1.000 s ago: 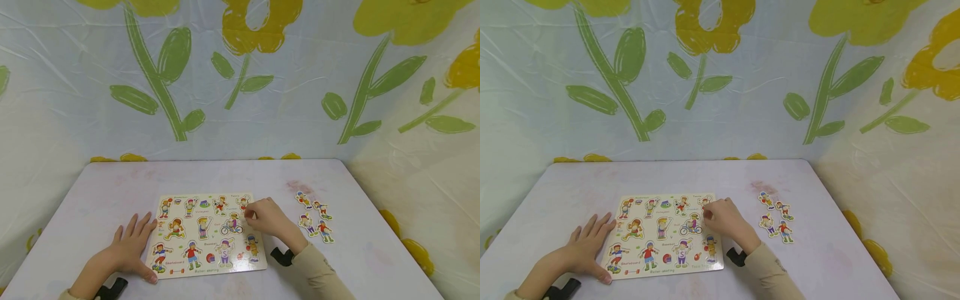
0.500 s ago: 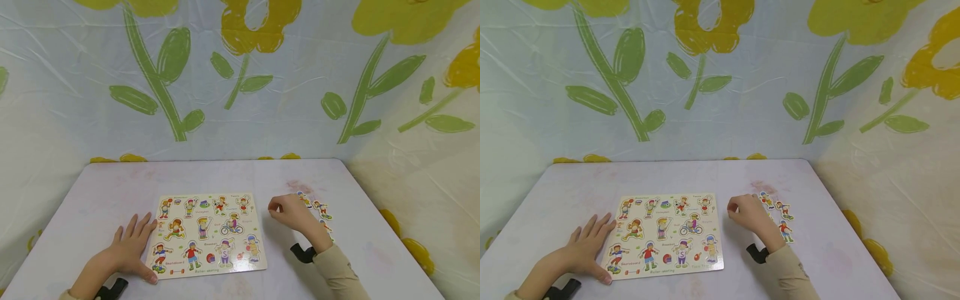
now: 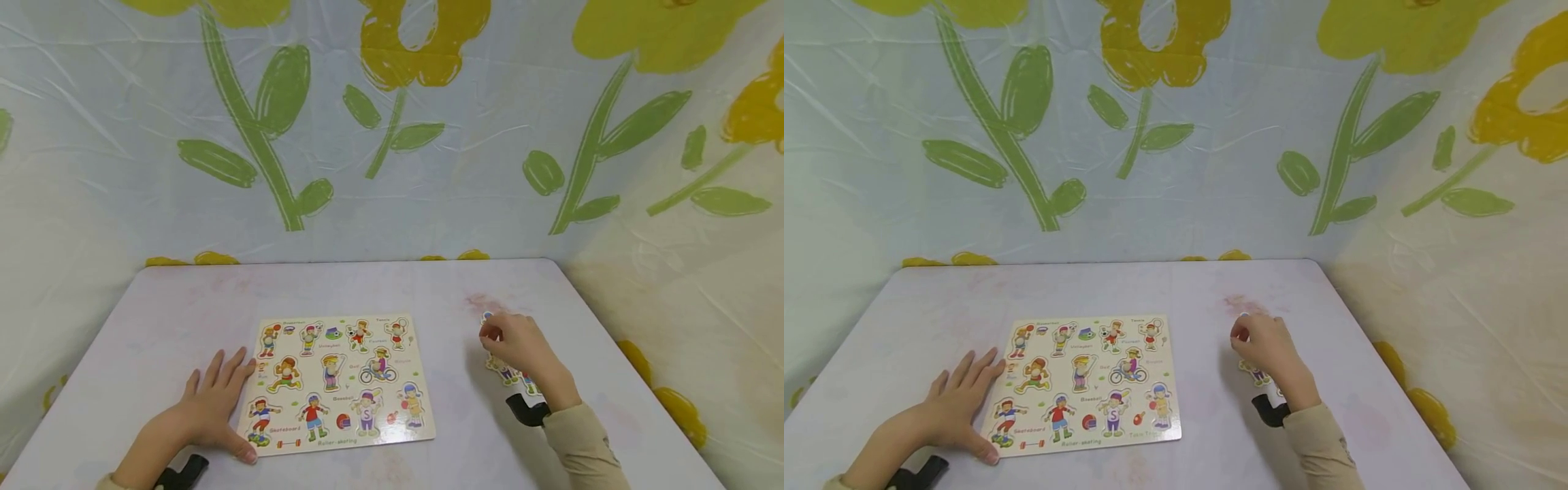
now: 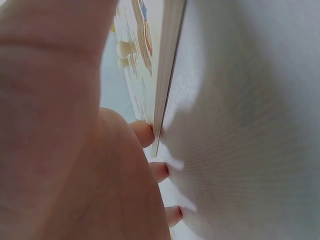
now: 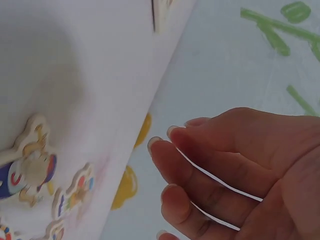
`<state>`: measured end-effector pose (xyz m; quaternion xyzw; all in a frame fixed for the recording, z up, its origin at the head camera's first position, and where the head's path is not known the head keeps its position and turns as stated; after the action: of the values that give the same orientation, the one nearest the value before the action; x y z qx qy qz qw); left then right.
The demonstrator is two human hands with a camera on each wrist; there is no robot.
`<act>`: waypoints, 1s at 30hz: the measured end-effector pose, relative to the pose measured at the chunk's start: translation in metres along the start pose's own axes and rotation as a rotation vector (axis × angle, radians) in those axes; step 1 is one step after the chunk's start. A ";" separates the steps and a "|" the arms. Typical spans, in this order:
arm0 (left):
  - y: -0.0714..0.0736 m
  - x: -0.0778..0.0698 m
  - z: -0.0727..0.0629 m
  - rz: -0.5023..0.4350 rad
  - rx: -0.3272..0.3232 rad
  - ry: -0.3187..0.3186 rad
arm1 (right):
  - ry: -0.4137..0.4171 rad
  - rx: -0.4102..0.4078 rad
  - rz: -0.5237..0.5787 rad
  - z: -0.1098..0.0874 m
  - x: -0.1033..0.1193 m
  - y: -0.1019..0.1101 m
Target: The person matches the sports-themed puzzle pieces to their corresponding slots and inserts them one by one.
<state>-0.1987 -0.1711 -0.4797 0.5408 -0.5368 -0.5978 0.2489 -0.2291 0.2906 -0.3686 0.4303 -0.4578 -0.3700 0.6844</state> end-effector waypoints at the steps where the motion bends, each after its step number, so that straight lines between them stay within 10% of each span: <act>1: 0.000 -0.001 0.000 0.001 0.007 0.004 | -0.013 0.002 -0.009 -0.001 -0.004 0.000; 21: 0.004 -0.005 -0.002 0.016 0.050 0.028 | -0.248 0.229 0.004 -0.016 -0.052 -0.031; 30: 0.001 0.000 -0.001 -0.020 0.019 0.024 | -0.226 0.259 -0.009 -0.014 -0.047 -0.033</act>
<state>-0.1982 -0.1713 -0.4784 0.5555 -0.5341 -0.5887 0.2442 -0.2341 0.3244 -0.4163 0.4724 -0.5739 -0.3572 0.5656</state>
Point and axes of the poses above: each hand's wrist, its own z-axis towards the middle knuckle, its own y-axis out of the back of the hand, x = y × z, the point moved 8 cm from there along z, towards the middle knuckle, and after that the axes turned 2 degrees about -x, right-handed, at the moved point
